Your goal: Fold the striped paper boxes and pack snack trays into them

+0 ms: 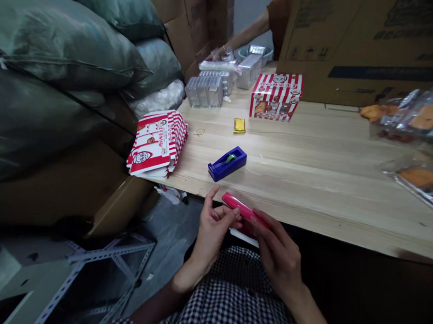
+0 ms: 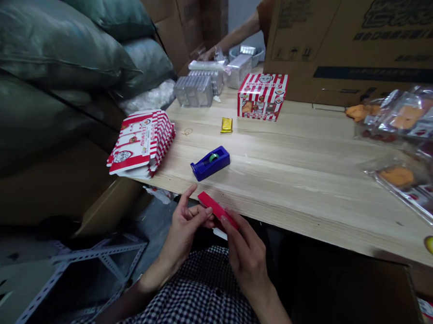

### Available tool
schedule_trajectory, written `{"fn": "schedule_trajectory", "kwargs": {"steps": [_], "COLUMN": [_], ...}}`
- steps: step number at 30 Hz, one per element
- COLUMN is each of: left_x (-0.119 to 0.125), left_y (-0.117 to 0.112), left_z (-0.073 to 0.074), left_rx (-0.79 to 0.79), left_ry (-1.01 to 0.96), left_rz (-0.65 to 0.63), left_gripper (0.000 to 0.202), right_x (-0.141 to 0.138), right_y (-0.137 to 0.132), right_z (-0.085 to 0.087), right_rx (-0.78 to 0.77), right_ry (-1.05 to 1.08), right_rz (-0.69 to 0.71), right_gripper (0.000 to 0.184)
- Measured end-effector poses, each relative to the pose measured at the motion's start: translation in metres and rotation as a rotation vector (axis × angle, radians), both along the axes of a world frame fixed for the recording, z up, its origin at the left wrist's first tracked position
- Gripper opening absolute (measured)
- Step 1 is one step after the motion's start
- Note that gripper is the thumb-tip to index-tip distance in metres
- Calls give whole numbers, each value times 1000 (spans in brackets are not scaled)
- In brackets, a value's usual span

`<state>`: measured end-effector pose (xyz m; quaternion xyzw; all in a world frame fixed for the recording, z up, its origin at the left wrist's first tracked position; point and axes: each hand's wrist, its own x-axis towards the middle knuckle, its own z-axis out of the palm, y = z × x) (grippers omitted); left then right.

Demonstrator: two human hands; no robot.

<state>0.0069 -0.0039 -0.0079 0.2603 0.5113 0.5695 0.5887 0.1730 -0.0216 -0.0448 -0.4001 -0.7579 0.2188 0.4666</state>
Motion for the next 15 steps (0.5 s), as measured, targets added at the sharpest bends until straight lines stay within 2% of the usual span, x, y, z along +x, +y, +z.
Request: {"fn": "schedule_trajectory", "kwargs": {"steps": [3,6,9,12,14,15], "left_x": [-3,-2,4,11,6,-3], "left_y": [0,3,8,10,13,17], "left_z": [-5,-11,-20,-31,-40,-45], "left_rx": [-103,-143,-125,-108,-54,-7], "left_ry": [-47,-37,12,51,127,204], "left_rz": [-37,-72,-76,-87,-84,-40], "left_gripper": [89,89,84,73,68,67], "right_x": [3,6,6,6,8,11], "right_y": [2,7,16,28,34,36], "right_z": [0,7,15,16,12,10], "right_rx": [-25,-149,-255,-272,-244,-218], "right_ry": [31,68,20,-54,-77,-78], "right_rz": [17,36,109,167,149,131], "right_gripper": [57,54,57,54,52,51]}}
